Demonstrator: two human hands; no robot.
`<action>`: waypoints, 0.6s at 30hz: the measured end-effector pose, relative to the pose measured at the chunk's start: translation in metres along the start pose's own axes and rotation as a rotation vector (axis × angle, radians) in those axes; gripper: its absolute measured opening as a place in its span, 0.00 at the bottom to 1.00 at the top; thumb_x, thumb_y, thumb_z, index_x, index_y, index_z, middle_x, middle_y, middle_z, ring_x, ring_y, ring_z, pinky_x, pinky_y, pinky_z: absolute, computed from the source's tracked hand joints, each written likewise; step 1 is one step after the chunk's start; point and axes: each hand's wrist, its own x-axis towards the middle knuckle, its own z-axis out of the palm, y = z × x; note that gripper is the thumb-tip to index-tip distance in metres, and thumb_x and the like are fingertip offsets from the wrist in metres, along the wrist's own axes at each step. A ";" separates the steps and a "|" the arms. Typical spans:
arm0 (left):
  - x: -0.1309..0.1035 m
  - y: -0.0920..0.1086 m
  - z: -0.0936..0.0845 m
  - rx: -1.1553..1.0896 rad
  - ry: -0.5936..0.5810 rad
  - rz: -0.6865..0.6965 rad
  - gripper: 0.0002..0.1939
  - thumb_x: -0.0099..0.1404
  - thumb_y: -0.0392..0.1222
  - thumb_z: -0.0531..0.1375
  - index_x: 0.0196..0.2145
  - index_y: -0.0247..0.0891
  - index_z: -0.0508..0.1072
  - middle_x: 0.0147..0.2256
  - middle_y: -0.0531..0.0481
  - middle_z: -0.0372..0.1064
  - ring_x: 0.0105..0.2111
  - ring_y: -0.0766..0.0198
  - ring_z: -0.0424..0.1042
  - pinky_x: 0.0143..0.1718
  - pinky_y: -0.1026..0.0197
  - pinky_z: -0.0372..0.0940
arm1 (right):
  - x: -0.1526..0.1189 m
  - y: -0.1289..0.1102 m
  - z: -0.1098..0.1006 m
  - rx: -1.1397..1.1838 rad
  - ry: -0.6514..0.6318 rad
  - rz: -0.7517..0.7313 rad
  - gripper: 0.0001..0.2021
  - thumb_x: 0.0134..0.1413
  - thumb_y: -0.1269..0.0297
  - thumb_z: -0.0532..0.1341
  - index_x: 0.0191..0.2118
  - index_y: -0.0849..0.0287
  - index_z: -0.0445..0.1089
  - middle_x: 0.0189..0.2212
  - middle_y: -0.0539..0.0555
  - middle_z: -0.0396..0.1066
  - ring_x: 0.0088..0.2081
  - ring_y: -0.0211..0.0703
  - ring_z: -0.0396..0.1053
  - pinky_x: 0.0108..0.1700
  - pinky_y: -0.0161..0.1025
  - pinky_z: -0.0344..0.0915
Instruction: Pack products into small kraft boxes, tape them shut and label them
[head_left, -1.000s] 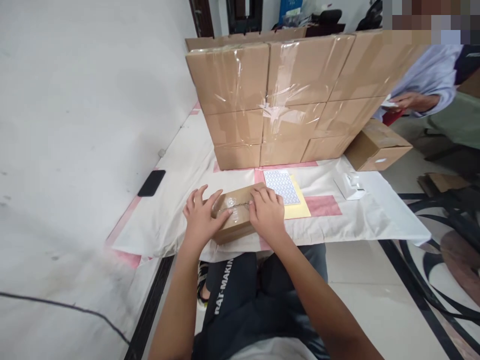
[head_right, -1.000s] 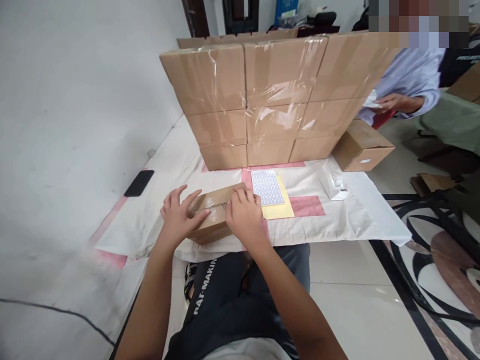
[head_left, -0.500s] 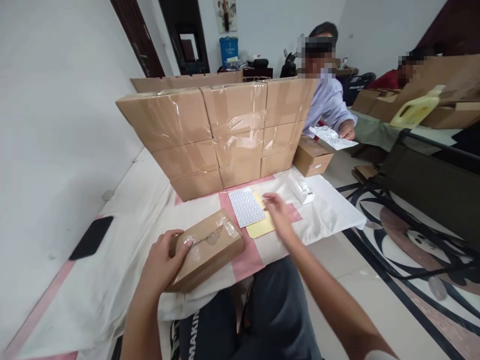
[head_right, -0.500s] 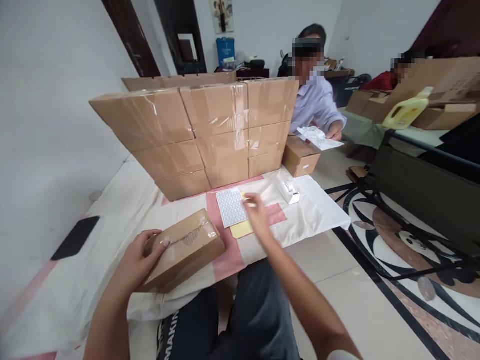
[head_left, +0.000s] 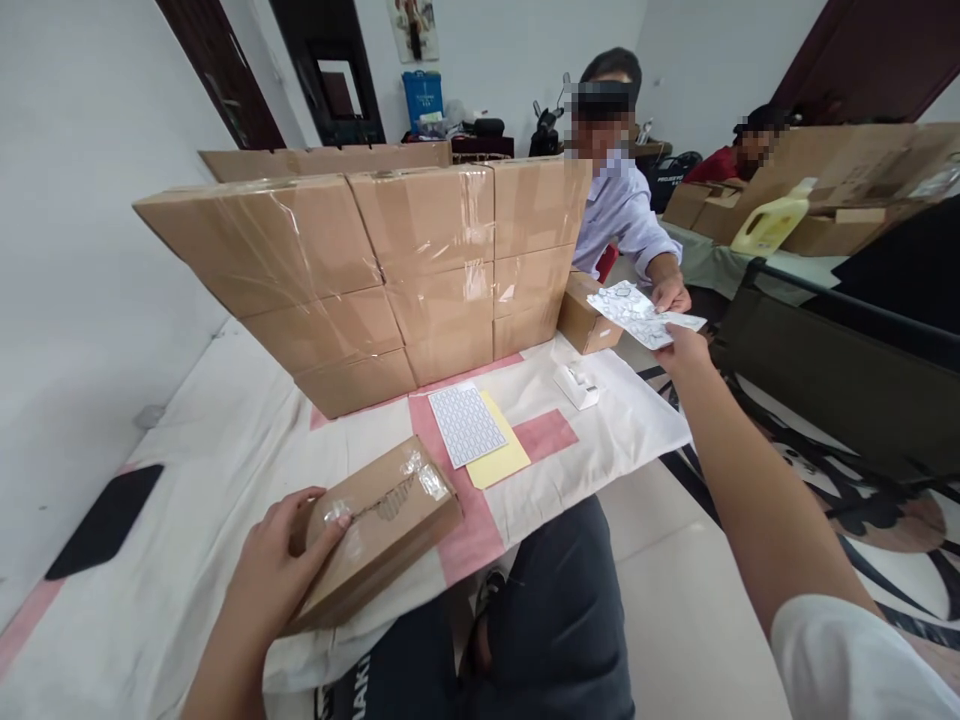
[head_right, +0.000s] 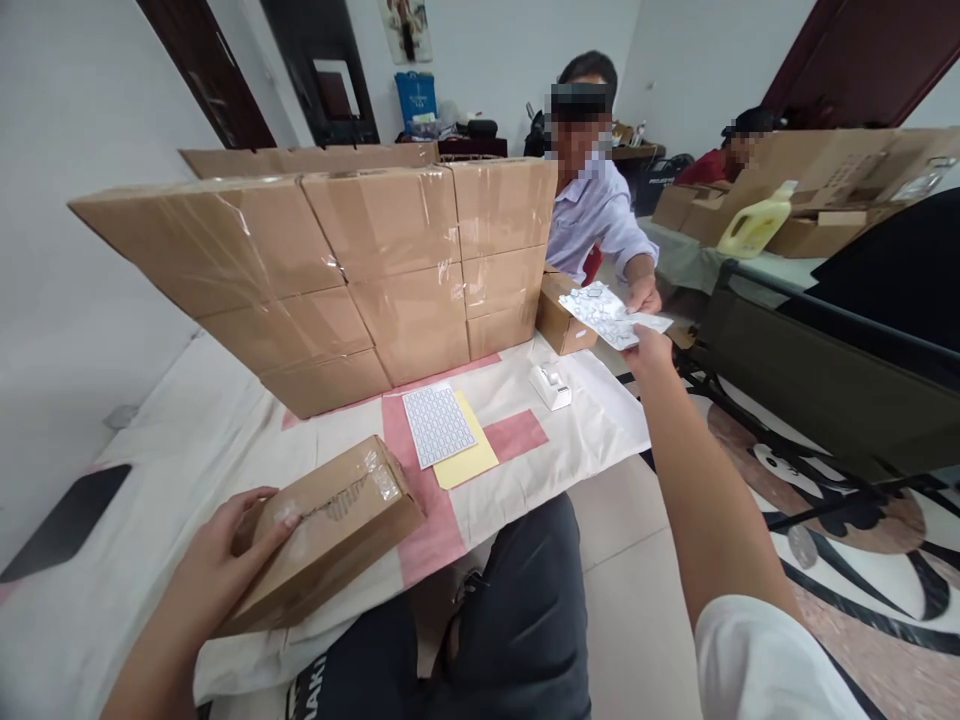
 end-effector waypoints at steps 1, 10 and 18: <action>-0.001 0.001 0.000 0.002 -0.003 0.004 0.32 0.58 0.73 0.58 0.49 0.47 0.71 0.51 0.45 0.73 0.50 0.43 0.71 0.56 0.40 0.65 | -0.005 0.002 0.002 0.017 0.018 0.048 0.12 0.58 0.79 0.57 0.46 0.61 0.69 0.37 0.54 0.76 0.37 0.41 0.77 0.40 0.41 0.77; -0.013 0.014 -0.005 -0.019 0.002 0.041 0.30 0.62 0.70 0.56 0.52 0.47 0.69 0.51 0.43 0.71 0.50 0.43 0.69 0.56 0.40 0.64 | -0.115 0.060 0.026 -0.065 -0.174 0.302 0.12 0.56 0.81 0.58 0.44 0.64 0.70 0.34 0.57 0.78 0.37 0.44 0.78 0.40 0.43 0.79; -0.017 0.016 -0.006 -0.039 0.012 0.040 0.27 0.64 0.66 0.57 0.52 0.48 0.70 0.52 0.44 0.70 0.50 0.44 0.68 0.53 0.42 0.64 | -0.178 0.147 0.052 -0.222 -0.164 0.350 0.14 0.58 0.77 0.63 0.48 0.59 0.66 0.34 0.51 0.75 0.36 0.42 0.76 0.37 0.44 0.79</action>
